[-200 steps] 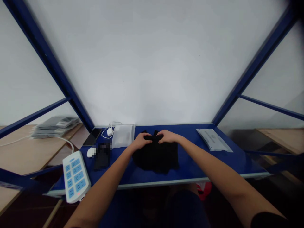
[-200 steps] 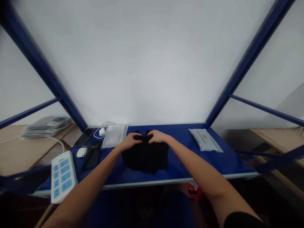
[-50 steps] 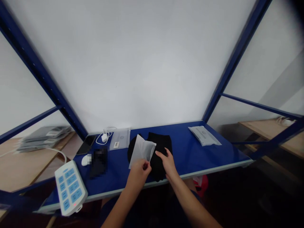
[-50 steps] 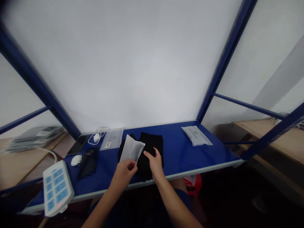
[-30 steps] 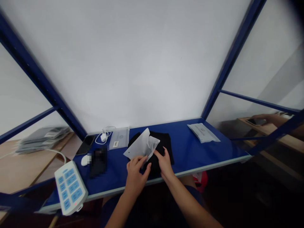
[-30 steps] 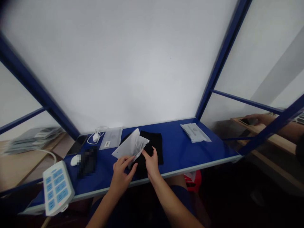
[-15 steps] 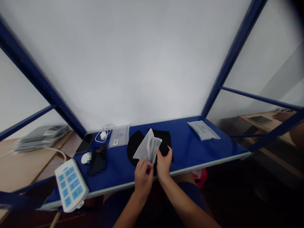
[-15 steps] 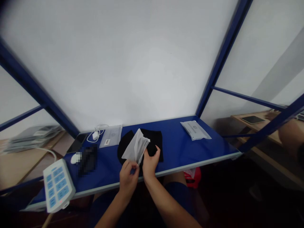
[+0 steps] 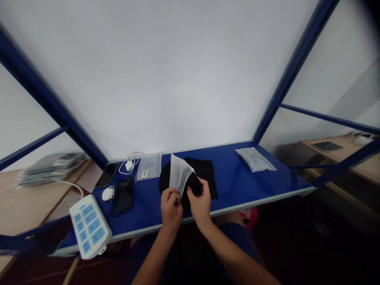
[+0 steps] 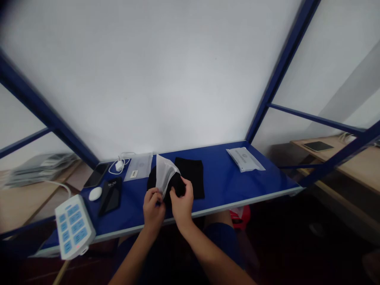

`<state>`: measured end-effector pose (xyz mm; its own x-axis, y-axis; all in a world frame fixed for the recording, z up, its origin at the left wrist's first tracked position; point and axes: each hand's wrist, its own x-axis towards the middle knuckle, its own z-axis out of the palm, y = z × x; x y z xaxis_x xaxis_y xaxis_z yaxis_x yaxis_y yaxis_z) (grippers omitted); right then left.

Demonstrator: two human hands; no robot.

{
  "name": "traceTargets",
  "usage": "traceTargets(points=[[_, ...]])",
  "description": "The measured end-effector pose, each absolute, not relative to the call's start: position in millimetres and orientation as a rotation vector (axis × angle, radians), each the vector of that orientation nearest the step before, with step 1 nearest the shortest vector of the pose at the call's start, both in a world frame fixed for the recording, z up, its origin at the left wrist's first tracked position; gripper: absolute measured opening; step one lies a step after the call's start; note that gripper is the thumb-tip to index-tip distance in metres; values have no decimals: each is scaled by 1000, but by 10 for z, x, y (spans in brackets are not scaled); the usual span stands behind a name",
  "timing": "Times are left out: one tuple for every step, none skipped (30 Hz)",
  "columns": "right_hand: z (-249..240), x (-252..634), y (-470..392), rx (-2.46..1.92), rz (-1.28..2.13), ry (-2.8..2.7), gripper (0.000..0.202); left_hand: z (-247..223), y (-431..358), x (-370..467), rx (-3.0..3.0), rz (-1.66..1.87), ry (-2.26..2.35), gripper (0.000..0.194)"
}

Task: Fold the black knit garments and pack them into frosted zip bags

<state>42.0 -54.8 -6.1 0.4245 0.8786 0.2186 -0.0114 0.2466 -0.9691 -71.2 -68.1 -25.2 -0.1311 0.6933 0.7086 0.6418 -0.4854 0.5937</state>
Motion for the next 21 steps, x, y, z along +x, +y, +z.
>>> traceTargets(points=[[-54, 418, -540, -1176, 663, -1002, 38, -227, -688, -692, 2056, 1709, 1610, 24], [-46, 421, -526, -1187, 582, -1047, 36, -201, -697, -666, 2062, 1692, 1650, 24], [-36, 427, -508, -1193, 512, -1081, 35, -176, -708, -635, 2060, 1670, 1682, 24], [-26, 435, -489, -1198, 458, -1105, 35, -155, -718, -599, 2055, 1646, 1701, 24], [-18, 444, -470, -1202, 419, -1119, 35, -139, -730, -562, 2050, 1631, 1709, 25], [-12, 452, -453, -1209, 398, -1123, 34, -129, -742, -524, 2048, 1627, 1709, 26], [-9, 460, -439, -1220, 387, -1119, 34, -124, -755, -487, 2050, 1633, 1701, 27], [-9, 468, -428, -1233, 379, -1115, 33, -123, -769, -453, 2052, 1652, 1685, 28], [-10, 475, -422, -1246, 373, -1118, 31, -126, -783, -423, 2050, 1678, 1660, 28], [-12, 483, -418, -1256, 366, -1135, 30, -130, -797, -399, 2047, 1707, 1625, 28], [-13, 491, -417, -1261, 357, -1164, 30, -133, -811, -379, 2040, 1733, 1583, 27], [-11, 499, -417, -1263, 347, -1201, 31, -136, -825, -366, 2031, 1760, 1541, 25], [-6, 509, -417, -1266, 337, -1242, 32, -138, -839, -358, 2016, 1780, 1506, 23], [5, 520, -417, -1273, 330, -1279, 34, -137, -852, -356, 1999, 1785, 1486, 22], [19, 532, -414, -1285, 325, -1305, 35, -135, -863, -361, 1980, 1777, 1480, 20], [35, 546, -408, -1297, 323, -1324, 37, -130, -872, -374, 1957, 1762, 1485, 18], [53, 562, -400, -1306, 327, -1341, 39, -124, -876, -395, 1934, 1734, 1495, 16], [70, 579, -391, -1308, 340, -1360, 41, -117, -874, -425, 1915, 1692, 1494, 14], [84, 595, -383, -1299, 358, -1386, 44, -108, -864, -464, 1895, 1642, 1476, 10], [95, 608, -376, -1283, 380, -1408, 48, -98, -845, -512, 1856, 1609, 1443, 6], [102, 617, -373, -1265, 404, -1424, 51, -86, -816, -564, 1779, 1596, 1405, 3]])
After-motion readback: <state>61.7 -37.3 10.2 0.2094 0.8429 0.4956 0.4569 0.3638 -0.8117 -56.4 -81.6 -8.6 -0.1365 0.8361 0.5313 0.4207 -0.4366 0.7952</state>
